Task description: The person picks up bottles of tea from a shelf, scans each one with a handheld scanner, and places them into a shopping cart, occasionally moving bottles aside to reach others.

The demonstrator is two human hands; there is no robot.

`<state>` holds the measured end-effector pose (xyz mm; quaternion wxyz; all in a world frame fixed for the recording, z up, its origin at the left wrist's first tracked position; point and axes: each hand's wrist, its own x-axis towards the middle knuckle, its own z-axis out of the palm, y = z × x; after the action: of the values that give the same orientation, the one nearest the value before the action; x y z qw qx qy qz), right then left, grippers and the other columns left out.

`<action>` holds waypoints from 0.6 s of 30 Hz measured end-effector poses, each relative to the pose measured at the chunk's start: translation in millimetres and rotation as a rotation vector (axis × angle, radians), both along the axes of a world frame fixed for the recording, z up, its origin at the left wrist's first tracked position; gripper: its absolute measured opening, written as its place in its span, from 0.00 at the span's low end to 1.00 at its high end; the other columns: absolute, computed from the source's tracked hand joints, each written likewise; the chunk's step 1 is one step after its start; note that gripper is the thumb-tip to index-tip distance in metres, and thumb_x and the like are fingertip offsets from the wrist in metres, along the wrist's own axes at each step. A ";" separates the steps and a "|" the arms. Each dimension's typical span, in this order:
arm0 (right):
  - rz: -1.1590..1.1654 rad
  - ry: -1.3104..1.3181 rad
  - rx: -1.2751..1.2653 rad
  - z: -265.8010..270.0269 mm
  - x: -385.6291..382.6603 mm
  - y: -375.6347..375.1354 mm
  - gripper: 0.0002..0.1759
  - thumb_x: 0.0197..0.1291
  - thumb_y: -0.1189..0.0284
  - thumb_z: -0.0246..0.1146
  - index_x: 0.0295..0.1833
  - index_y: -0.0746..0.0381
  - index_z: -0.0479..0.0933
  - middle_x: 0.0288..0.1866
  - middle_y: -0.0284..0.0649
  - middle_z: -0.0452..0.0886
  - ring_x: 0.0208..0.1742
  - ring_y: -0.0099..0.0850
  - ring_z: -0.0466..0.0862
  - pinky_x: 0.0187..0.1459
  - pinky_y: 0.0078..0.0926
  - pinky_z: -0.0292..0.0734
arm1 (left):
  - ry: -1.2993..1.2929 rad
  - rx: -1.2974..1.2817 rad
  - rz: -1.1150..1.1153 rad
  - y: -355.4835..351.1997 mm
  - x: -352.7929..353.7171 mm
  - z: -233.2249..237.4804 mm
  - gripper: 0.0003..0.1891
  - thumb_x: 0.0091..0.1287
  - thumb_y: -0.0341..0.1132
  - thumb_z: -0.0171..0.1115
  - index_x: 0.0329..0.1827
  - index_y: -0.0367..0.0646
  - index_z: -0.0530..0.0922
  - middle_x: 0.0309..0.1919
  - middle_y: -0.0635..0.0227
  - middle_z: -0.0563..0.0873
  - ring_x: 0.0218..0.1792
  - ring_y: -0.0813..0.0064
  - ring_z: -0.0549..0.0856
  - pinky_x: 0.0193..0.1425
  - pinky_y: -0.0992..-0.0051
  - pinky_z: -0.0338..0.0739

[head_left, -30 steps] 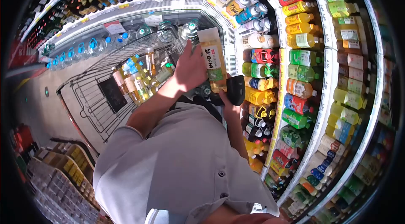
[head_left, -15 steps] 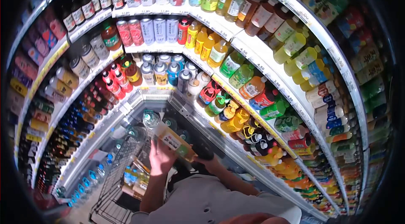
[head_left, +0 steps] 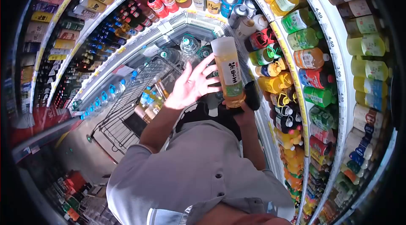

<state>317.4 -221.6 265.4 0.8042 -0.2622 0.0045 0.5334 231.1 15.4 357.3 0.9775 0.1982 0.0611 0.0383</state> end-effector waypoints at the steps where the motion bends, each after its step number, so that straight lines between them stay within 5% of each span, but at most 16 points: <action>1: -0.007 0.000 0.004 -0.8 2.6 -0.2 0.50 0.58 0.62 0.74 0.80 0.62 0.55 0.68 0.51 0.76 0.61 0.53 0.83 0.59 0.47 0.81 | -0.012 0.012 -0.006 -0.6 1.6 0.3 0.44 0.76 0.68 0.40 0.86 0.51 0.44 0.77 0.59 0.65 0.69 0.55 0.75 0.70 0.52 0.74; 3: 0.015 -0.033 -0.002 -1.6 7.3 -3.0 0.47 0.58 0.66 0.74 0.79 0.61 0.59 0.68 0.47 0.77 0.61 0.46 0.84 0.61 0.43 0.81 | -0.036 0.032 -0.036 -6.6 0.1 -7.0 0.43 0.77 0.66 0.41 0.86 0.52 0.43 0.76 0.62 0.66 0.70 0.58 0.75 0.72 0.54 0.72; 5: -0.135 -0.584 -0.294 -25.4 -6.5 -12.8 0.39 0.59 0.70 0.74 0.74 0.61 0.67 0.65 0.43 0.79 0.59 0.38 0.84 0.61 0.39 0.80 | 0.045 0.002 0.019 -6.6 -1.0 -19.8 0.42 0.78 0.56 0.52 0.86 0.52 0.41 0.76 0.62 0.66 0.70 0.61 0.74 0.71 0.58 0.74; 7: -0.105 -1.333 -0.504 13.5 18.7 -8.0 0.22 0.62 0.66 0.72 0.60 0.62 0.80 0.63 0.43 0.82 0.57 0.38 0.86 0.59 0.32 0.79 | 0.361 0.435 -0.011 -16.3 2.6 13.3 0.43 0.77 0.43 0.60 0.85 0.51 0.41 0.74 0.63 0.67 0.69 0.65 0.75 0.68 0.64 0.76; 9: -0.030 -1.112 -0.436 29.9 22.5 -6.5 0.28 0.54 0.69 0.77 0.61 0.62 0.79 0.58 0.43 0.85 0.56 0.37 0.86 0.61 0.35 0.78 | 0.474 0.495 0.012 -12.7 -0.3 -32.9 0.38 0.76 0.37 0.62 0.83 0.50 0.48 0.70 0.65 0.71 0.65 0.70 0.78 0.61 0.67 0.80; 13: -0.176 -1.366 -0.419 59.7 34.7 -5.3 0.31 0.52 0.72 0.73 0.64 0.59 0.78 0.64 0.48 0.81 0.63 0.47 0.83 0.62 0.35 0.78 | 0.580 0.410 0.046 -15.8 30.3 -46.3 0.30 0.73 0.32 0.65 0.74 0.50 0.60 0.55 0.67 0.82 0.48 0.71 0.87 0.45 0.67 0.89; 17: -0.176 -1.679 -0.478 62.1 54.8 -26.9 0.41 0.51 0.71 0.72 0.74 0.53 0.70 0.77 0.48 0.68 0.68 0.47 0.79 0.63 0.39 0.78 | 0.492 0.655 0.149 6.7 110.2 2.2 0.32 0.64 0.28 0.72 0.68 0.48 0.65 0.50 0.65 0.83 0.39 0.73 0.87 0.32 0.74 0.89; 18: -0.125 -1.652 -0.515 82.9 60.9 -38.0 0.41 0.51 0.71 0.72 0.74 0.52 0.69 0.76 0.47 0.69 0.68 0.47 0.79 0.63 0.39 0.78 | 0.473 0.749 0.197 15.5 135.0 21.2 0.34 0.61 0.25 0.73 0.68 0.47 0.65 0.51 0.63 0.82 0.44 0.70 0.86 0.40 0.72 0.88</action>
<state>378.3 -259.6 348.3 0.4933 -0.7388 -0.4459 0.1093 366.1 30.9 378.5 0.7893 0.5348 0.2831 0.1042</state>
